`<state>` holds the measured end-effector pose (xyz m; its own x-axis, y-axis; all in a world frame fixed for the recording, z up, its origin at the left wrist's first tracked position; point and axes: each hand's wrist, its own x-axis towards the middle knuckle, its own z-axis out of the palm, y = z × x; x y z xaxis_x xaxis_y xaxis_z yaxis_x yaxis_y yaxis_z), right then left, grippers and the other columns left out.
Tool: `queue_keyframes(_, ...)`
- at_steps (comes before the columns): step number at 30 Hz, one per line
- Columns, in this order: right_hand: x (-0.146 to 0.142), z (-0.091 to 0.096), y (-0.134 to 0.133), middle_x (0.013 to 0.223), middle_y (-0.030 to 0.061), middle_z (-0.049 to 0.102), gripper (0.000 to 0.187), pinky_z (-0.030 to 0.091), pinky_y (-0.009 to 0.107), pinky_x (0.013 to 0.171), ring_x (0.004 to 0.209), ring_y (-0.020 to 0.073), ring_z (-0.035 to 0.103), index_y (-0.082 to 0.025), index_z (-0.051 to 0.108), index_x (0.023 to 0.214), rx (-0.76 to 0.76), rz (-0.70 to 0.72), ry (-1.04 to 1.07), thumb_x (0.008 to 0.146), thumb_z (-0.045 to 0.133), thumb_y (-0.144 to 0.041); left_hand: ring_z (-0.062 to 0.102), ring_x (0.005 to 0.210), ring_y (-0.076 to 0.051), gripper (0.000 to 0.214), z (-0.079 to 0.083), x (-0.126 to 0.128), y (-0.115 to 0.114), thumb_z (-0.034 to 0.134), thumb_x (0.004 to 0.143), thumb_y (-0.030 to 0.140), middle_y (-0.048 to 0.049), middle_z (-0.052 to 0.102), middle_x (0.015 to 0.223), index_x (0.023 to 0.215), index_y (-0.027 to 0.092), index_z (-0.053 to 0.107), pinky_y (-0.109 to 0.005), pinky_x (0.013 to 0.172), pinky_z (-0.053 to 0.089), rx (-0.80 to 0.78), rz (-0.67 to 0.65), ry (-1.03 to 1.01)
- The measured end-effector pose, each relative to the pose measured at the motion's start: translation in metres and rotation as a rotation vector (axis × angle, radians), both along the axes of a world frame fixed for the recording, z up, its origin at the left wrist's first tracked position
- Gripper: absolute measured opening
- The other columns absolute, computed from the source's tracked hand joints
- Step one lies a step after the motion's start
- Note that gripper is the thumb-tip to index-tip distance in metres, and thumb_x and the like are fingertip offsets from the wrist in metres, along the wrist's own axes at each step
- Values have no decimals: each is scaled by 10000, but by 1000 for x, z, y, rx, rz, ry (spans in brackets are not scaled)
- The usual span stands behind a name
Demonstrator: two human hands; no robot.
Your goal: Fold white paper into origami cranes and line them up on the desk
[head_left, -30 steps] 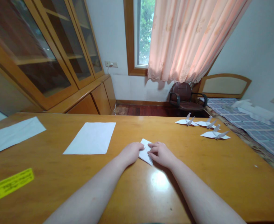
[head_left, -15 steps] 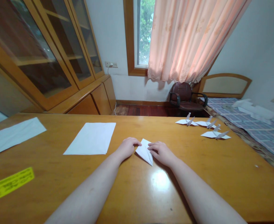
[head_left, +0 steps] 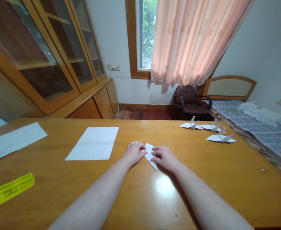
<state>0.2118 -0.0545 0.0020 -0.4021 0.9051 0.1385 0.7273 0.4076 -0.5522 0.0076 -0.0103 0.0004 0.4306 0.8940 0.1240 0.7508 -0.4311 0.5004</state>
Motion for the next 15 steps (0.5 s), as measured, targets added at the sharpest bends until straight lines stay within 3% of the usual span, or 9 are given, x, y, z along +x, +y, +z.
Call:
queue_keyframes(4, 0, -4, 1, 1147, 64, 638, 310, 370, 394, 943, 1041, 229, 557, -234, 690, 973, 0, -27, 0, 705, 723, -386, 522, 1025, -210, 191, -2, 4, -2, 651, 756, 305, -28, 642, 1031, 932, 234, 670, -358, 926, 372, 47, 6, 18)
queue_keyframes(10, 0, -8, 3, 1134, 57, 641, 314, 375, 391, 930, 1032, 237, 553, -233, 687, 957, -13, -59, 7, 671, 754, -342, 506, 1059, -206, 158, 2, 8, -11, 550, 848, 269, -16, 666, 1016, 878, 274, 705, -429, 1021, 273, 168, -191, 122)
queue_keyframes(15, -1, -6, 2, 1153, 64, 624, 315, 369, 386, 930, 1043, 236, 543, -233, 680, 969, -25, -55, 3, 676, 746, -329, 433, 1211, -260, 284, 6, 18, -27, 500, 869, 291, -69, 602, 1203, 1121, 249, 624, -508, 1055, 245, 157, -206, 284)
